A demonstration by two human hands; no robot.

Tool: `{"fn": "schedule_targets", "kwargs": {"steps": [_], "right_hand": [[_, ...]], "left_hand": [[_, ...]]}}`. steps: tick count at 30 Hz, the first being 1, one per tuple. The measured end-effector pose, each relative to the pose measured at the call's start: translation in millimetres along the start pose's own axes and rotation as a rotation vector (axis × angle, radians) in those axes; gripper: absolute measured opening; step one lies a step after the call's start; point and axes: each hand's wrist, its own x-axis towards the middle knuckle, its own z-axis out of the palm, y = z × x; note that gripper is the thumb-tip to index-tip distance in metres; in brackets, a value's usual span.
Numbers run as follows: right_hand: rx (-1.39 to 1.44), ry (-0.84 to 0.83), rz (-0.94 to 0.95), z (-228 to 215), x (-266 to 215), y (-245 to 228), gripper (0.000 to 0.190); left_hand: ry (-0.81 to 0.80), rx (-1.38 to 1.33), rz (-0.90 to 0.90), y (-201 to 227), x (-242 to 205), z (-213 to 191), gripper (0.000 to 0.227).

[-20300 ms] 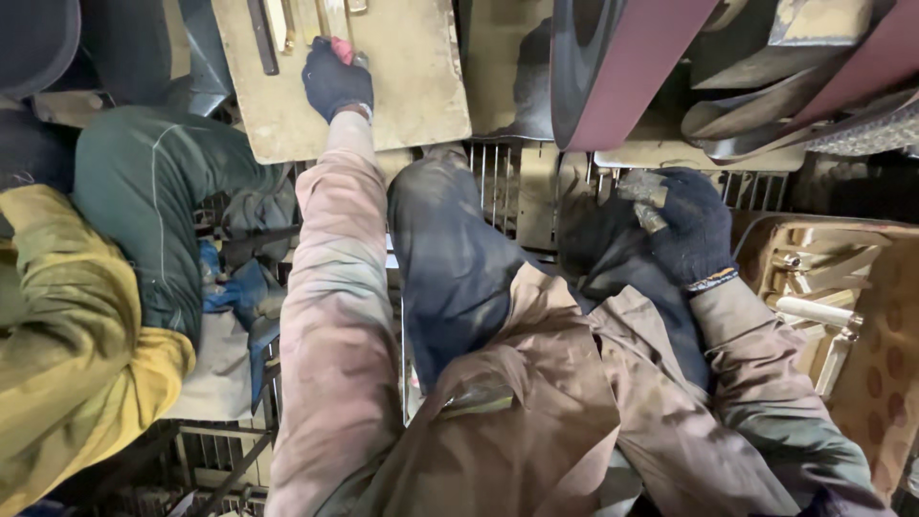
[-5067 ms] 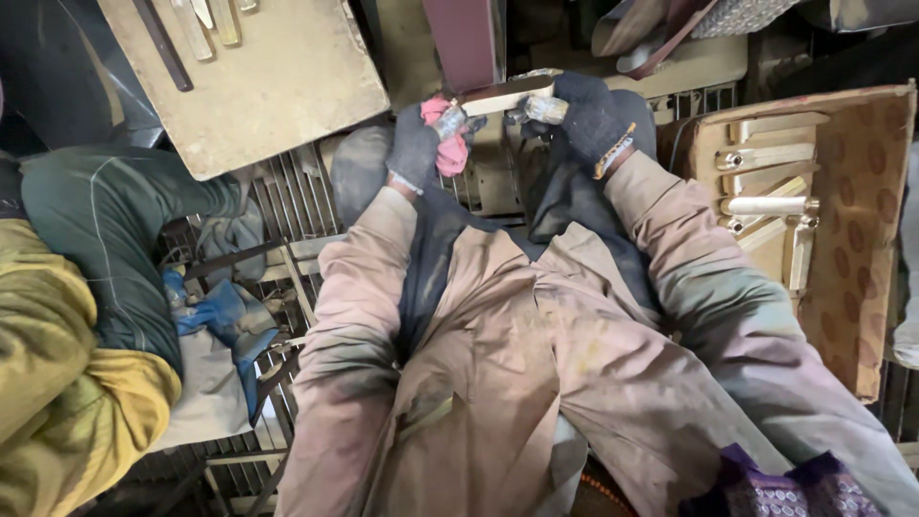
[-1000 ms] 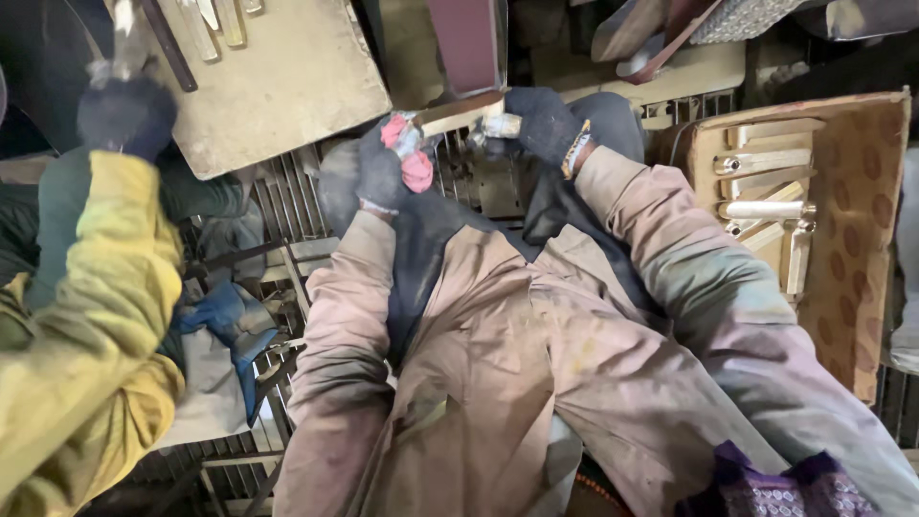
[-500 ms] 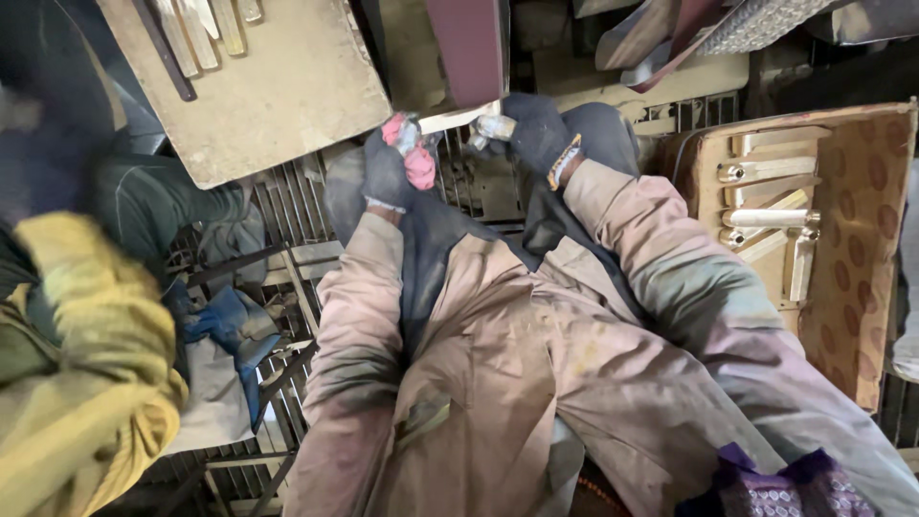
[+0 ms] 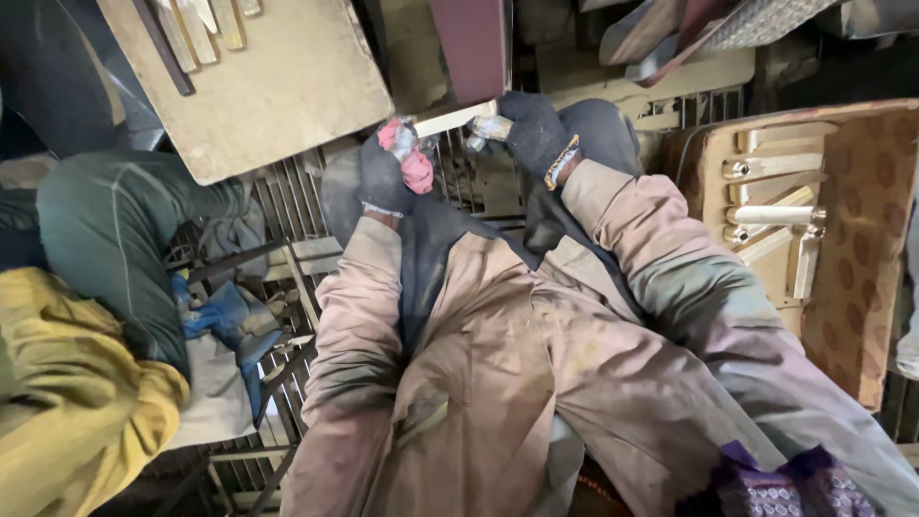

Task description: The person sits on the floor and uses a belt sander to smooth a small wooden piece. They repeatedly press the wood against the moving belt, rotate it to sand different edges, and place the finished piece into a nearby box.

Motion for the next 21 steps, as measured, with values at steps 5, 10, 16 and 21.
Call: {"fn": "schedule_targets", "kwargs": {"steps": [5, 10, 16, 21], "right_hand": [[-0.179, -0.010, -0.056, -1, -2, 3, 0.022], [-0.355, 0.004, -0.200, -6, 8, 11, 0.021], [-0.075, 0.002, 0.113, -7, 15, 12, 0.027], [-0.025, -0.133, 0.011, -14, -22, -14, 0.030]], "left_hand": [[0.065, 0.017, -0.031, -4, -15, -9, 0.017], [0.113, 0.053, 0.003, -19, 1, -25, 0.025], [0.109, -0.011, -0.116, -15, 3, -18, 0.024], [-0.190, -0.015, -0.114, 20, -79, 41, 0.014]]}}
